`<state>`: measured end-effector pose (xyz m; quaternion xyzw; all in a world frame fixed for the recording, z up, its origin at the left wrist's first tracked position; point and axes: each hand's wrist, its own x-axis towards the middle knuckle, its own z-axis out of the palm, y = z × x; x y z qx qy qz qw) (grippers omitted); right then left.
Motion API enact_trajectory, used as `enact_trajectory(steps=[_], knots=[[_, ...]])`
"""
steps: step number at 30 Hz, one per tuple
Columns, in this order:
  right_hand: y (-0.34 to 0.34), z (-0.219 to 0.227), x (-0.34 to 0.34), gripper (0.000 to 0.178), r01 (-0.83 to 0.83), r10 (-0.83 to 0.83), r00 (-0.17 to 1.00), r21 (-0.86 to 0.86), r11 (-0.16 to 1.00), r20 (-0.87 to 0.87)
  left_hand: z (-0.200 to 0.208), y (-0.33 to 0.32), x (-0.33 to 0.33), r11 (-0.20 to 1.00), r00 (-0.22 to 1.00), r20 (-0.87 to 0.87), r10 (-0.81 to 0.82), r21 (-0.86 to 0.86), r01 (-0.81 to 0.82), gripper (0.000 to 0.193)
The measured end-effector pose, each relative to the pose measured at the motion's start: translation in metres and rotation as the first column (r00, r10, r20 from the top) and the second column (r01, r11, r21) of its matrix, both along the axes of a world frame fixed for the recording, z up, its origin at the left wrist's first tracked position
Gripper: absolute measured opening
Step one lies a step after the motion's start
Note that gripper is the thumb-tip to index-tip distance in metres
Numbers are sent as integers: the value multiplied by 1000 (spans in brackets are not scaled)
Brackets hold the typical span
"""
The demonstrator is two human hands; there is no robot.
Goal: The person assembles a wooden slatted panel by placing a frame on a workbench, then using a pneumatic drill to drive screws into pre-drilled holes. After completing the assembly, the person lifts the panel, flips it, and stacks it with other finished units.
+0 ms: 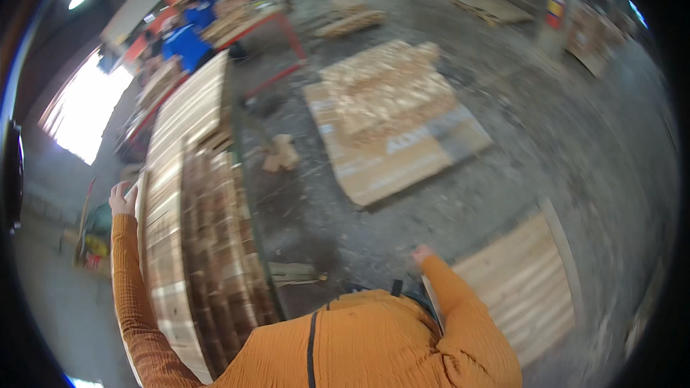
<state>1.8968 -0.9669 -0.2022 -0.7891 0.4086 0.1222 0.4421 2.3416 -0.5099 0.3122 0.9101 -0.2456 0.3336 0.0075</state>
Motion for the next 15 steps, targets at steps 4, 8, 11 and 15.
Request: enact_trajectory(steps=[4,8,11,15], knots=[[-51,-14,-217,35,211,-408,839,-477,853,-359,-129,-206,-33,896,850,-296,-436,-231,379,24],[-40,5,-356,37,834,-840,538,-96,543,-77,-307,-361,-161,743,468,-642,-608,-253,619,20],[7,23,-403,33,970,-970,240,53,238,-46,-413,-388,-306,518,283,-952,-113,187,835,36],[98,15,-437,28,999,-992,-21,30,-25,-125,-450,-396,-430,121,-269,-943,197,-249,961,44]])
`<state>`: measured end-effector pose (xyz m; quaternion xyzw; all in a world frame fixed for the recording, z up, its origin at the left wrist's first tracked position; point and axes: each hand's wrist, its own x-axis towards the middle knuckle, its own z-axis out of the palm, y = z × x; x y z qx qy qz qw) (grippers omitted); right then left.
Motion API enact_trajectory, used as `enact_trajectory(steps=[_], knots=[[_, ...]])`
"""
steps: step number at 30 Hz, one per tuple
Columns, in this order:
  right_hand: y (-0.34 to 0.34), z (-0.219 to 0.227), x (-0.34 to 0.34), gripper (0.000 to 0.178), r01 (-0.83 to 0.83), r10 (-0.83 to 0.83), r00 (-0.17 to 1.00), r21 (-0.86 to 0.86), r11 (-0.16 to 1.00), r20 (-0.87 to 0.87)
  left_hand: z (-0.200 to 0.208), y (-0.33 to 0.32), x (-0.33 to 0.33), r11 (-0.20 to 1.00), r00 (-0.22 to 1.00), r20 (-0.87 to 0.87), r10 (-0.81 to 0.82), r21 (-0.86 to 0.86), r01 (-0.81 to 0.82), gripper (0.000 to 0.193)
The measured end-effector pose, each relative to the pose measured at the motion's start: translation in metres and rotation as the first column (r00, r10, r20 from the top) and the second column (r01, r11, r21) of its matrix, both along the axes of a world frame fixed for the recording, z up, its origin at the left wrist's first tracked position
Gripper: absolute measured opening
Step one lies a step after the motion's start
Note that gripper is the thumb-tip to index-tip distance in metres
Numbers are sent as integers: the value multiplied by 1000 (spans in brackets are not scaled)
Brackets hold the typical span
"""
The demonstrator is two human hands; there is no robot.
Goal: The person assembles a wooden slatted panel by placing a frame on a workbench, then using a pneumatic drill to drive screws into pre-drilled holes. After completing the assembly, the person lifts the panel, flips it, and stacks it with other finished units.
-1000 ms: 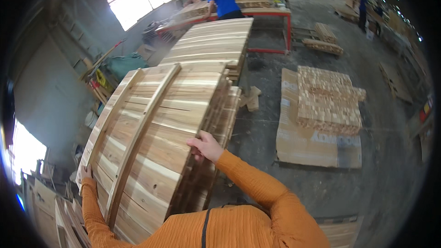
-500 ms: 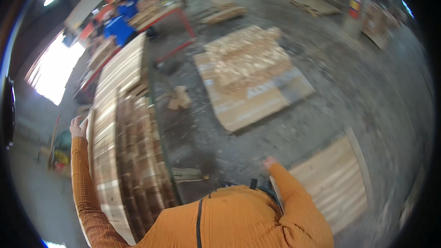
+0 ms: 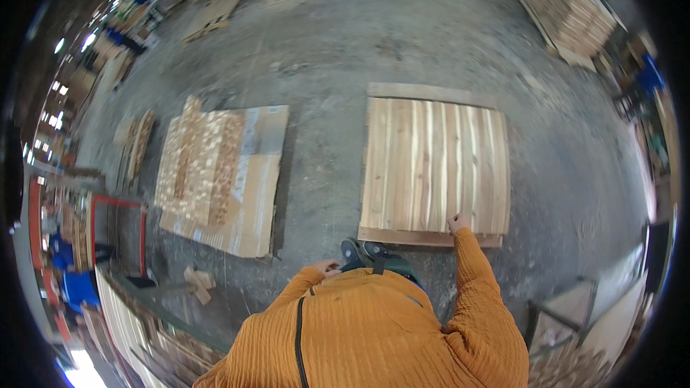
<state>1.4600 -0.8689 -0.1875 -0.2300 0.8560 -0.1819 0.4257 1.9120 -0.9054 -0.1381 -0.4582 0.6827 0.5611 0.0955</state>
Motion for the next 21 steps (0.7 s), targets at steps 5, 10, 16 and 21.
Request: enact_trajectory(steps=[5,10,16,21], knots=[[119,-32,42,18,18,-8,990,70,997,-138,7,-41,-15,991,996,-87,35,-129,-46,34],[149,2,124,20,-58,27,989,211,976,147,14,-112,29,977,953,291,80,-214,-17,34],[165,15,121,21,36,-35,999,39,999,-16,15,-133,33,979,891,422,165,-180,-96,35],[171,27,81,27,428,-433,881,71,901,189,-8,-121,-31,979,917,394,-63,-155,134,36]])
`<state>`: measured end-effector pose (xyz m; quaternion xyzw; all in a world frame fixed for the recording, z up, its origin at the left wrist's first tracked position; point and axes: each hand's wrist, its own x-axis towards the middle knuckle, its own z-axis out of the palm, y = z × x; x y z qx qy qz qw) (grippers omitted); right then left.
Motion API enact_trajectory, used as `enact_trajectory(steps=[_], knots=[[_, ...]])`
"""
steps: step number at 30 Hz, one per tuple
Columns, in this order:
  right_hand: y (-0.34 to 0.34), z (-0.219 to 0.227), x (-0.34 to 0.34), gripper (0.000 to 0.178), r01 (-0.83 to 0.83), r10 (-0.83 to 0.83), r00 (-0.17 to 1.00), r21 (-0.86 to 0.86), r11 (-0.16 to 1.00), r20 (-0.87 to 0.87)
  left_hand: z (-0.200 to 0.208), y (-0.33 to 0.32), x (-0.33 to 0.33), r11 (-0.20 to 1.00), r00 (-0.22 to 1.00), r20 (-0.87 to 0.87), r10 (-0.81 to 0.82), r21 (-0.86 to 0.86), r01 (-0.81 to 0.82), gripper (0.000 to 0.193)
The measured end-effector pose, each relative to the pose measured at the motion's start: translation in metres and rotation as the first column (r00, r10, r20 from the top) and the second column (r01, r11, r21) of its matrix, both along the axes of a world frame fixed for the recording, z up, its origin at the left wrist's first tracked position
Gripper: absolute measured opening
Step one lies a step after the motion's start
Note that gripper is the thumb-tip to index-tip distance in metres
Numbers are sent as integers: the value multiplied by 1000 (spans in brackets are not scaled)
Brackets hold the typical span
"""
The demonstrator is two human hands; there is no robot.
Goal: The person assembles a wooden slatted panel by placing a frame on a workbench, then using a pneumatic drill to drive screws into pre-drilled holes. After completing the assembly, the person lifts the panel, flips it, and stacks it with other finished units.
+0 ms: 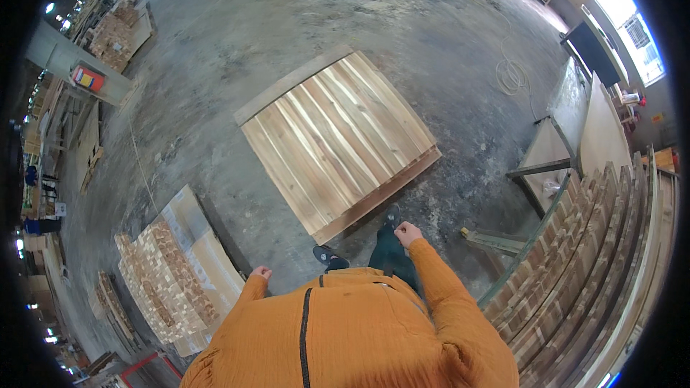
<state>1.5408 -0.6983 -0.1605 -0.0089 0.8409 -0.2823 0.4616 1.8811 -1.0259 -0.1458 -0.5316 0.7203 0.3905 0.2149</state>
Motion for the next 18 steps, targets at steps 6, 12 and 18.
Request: enact_trajectory(steps=[6,12,18], knots=[[56,-48,-59,21,-186,191,971,43,982,-146,-20,33,-141,997,976,-215,41,69,-27,30],[88,-82,-191,24,-443,484,864,251,861,-135,-42,73,-257,956,940,-223,258,195,-217,29],[63,-140,-330,22,-223,254,941,152,963,-225,-60,99,-289,949,943,-177,283,193,-249,24]])
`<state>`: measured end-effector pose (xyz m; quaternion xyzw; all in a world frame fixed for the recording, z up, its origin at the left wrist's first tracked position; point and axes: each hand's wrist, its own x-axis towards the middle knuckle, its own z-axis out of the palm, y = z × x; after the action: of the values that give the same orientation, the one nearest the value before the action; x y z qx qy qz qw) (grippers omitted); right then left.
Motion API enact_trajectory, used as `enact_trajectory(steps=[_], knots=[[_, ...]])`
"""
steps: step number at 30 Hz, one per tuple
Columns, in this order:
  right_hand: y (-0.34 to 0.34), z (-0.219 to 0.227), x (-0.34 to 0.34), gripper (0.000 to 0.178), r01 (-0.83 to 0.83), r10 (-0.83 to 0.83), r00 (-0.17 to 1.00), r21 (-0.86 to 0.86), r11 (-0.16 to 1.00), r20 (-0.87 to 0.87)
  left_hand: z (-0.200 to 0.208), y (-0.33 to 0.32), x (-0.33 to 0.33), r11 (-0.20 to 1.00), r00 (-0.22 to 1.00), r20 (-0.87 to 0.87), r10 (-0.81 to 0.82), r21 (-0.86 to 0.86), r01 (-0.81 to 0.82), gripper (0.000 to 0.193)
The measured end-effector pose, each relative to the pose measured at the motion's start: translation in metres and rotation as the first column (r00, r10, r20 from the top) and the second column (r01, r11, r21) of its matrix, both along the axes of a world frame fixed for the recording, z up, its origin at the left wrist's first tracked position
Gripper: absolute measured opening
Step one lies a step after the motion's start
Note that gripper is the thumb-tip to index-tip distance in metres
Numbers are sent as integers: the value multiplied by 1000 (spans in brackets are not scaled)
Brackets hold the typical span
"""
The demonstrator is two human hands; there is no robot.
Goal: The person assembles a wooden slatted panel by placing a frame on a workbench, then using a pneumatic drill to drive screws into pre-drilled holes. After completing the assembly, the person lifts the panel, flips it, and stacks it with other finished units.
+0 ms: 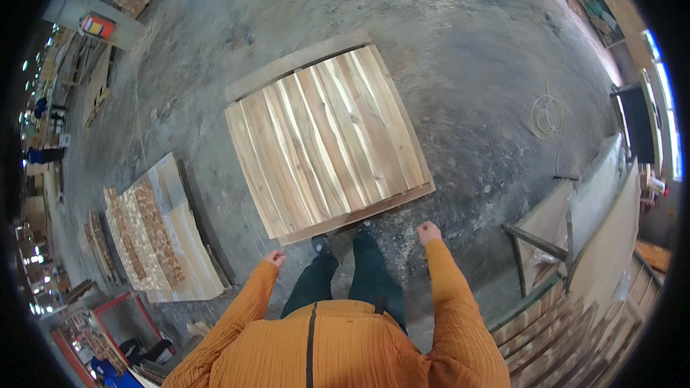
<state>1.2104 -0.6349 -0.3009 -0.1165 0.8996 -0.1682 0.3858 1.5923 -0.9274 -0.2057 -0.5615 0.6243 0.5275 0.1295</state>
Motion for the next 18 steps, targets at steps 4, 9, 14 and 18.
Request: enact_trajectory(steps=[4,9,14,18], knots=[[-39,-38,-55,24,31,-37,996,65,997,83,-30,-8,10,996,966,253,51,55,-67,33],[-82,-107,-82,33,-16,0,996,178,984,88,-81,-34,25,998,916,398,-56,-14,67,40],[-77,-186,-107,50,-54,67,994,147,988,-88,-165,-73,32,985,879,459,131,-164,-62,46],[-93,-240,-124,60,20,8,992,225,974,-123,-240,-105,43,964,810,535,238,-229,-133,52]])
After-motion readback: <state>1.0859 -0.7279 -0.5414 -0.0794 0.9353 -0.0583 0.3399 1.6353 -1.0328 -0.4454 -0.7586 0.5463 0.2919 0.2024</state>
